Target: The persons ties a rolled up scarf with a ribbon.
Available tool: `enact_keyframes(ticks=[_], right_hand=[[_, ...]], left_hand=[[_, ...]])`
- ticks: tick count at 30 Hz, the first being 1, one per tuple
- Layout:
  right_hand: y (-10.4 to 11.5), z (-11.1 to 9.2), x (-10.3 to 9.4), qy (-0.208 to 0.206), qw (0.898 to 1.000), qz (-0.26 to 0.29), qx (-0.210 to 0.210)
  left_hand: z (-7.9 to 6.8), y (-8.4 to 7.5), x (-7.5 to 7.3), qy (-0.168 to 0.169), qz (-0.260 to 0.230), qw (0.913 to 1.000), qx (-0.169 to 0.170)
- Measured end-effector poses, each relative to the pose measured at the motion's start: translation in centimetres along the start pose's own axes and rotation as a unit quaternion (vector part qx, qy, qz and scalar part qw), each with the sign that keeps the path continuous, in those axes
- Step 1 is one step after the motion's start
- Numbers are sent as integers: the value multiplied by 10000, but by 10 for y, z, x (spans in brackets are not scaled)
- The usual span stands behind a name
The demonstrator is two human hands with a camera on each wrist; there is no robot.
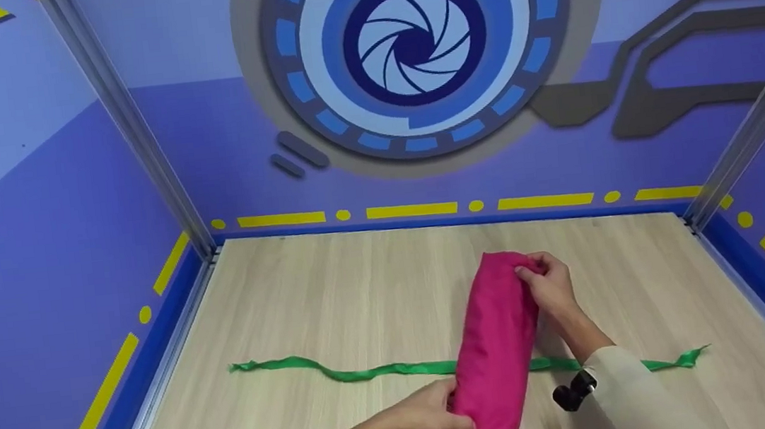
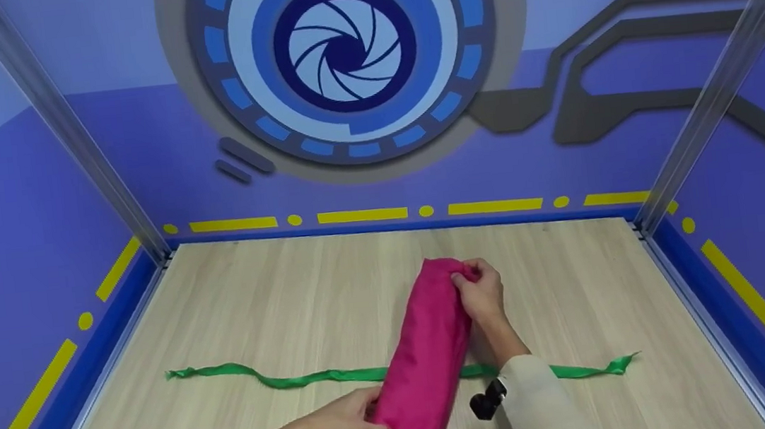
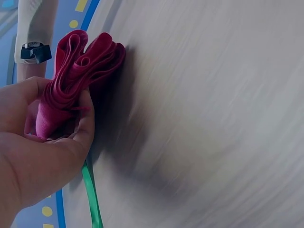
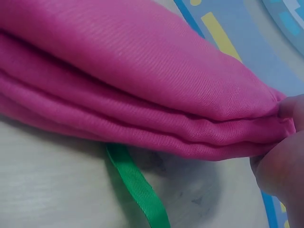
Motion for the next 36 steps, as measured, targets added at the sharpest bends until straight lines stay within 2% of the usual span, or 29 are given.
enact_keyframes(ticks=[6,14,21,36], right_hand=[[5,3,5,35,9999,116,-46],[7,4,12,115,9997,200,-68],[7,2,19,262,9996,108,-45],[4,2,27,174,9997,87,-132]], left_hand=[[-2,-5,3,-68,-53,9999,53],[-4,-8,11,196,-492,9985,154],[2,-1,16,252,-484,9985,0],[-4,0,28,209,-1126,9934,-76]])
Point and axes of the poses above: each hand's wrist, its own z-axis towards the middle knuckle, its own x-axis out of the palm, y = z × x, the point moved 7 cm from there along z, towards the middle knuckle, and after that the axes turned 3 degrees about -x, right-handed, at the moved point
